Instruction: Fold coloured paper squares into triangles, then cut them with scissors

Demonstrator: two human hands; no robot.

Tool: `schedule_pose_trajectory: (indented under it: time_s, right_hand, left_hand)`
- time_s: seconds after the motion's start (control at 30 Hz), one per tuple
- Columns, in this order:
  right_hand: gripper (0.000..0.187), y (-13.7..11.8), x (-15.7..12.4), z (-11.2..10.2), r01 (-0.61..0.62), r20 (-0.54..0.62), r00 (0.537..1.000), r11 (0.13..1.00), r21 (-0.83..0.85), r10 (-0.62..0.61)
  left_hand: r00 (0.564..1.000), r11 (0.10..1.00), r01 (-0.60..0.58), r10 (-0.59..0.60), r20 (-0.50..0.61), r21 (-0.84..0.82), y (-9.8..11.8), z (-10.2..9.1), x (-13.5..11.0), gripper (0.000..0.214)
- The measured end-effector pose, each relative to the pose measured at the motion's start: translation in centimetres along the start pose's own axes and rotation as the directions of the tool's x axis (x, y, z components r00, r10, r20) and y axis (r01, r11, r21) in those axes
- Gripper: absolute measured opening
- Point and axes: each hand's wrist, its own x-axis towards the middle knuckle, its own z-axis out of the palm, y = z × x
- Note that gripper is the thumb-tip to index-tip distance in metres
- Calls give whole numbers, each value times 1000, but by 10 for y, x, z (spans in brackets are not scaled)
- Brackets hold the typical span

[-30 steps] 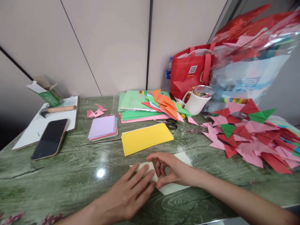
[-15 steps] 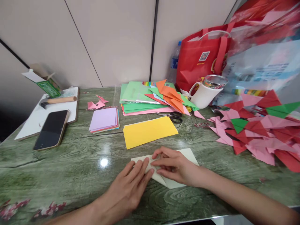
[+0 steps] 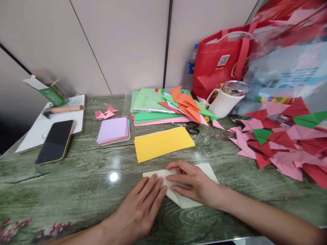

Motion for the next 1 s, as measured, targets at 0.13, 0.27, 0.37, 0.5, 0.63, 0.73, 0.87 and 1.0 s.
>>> schedule_pose_trajectory:
  time_s: [0.13, 0.27, 0.37, 0.5, 0.63, 0.73, 0.87, 1.0]
  right_hand:
    - [21, 1, 1, -5, -55, 83, 995, 997, 53, 50]
    - [25, 3, 1, -11, -48, 157, 987, 995, 82, 35]
    - [25, 5, -1, -12, -32, 145, 989, 997, 71, 22]
    - [25, 5, -3, -12, -15, 139, 990, 998, 64, 6]
    - [24, 4, -3, -13, 3, 152, 988, 998, 66, -13]
    - [23, 3, -2, -14, 47, 151, 987, 997, 68, -57]
    - [24, 2, -1, -15, 96, 155, 982, 993, 75, -106]
    - [22, 2, -1, -15, 93, 150, 983, 994, 65, -102]
  left_hand:
    - [999, 999, 0, 2, 38, -42, -1, -5, 1, 42]
    - [999, 995, -4, 9, 44, -101, -3, -9, 2, 42]
    - [999, 994, -37, 36, -10, -102, -4, -7, 0, 39]
    - [997, 996, -25, 19, -69, -86, -1, -1, -4, 38]
    - [998, 996, -24, 18, -64, -85, 0, -2, -5, 40]
    - [996, 994, -83, 82, -24, -71, -1, -6, -3, 40]
    - [996, 992, -87, 84, -40, -90, -2, -8, 0, 37]
    - [996, 994, -76, 72, -53, -83, -1, -6, 0, 36]
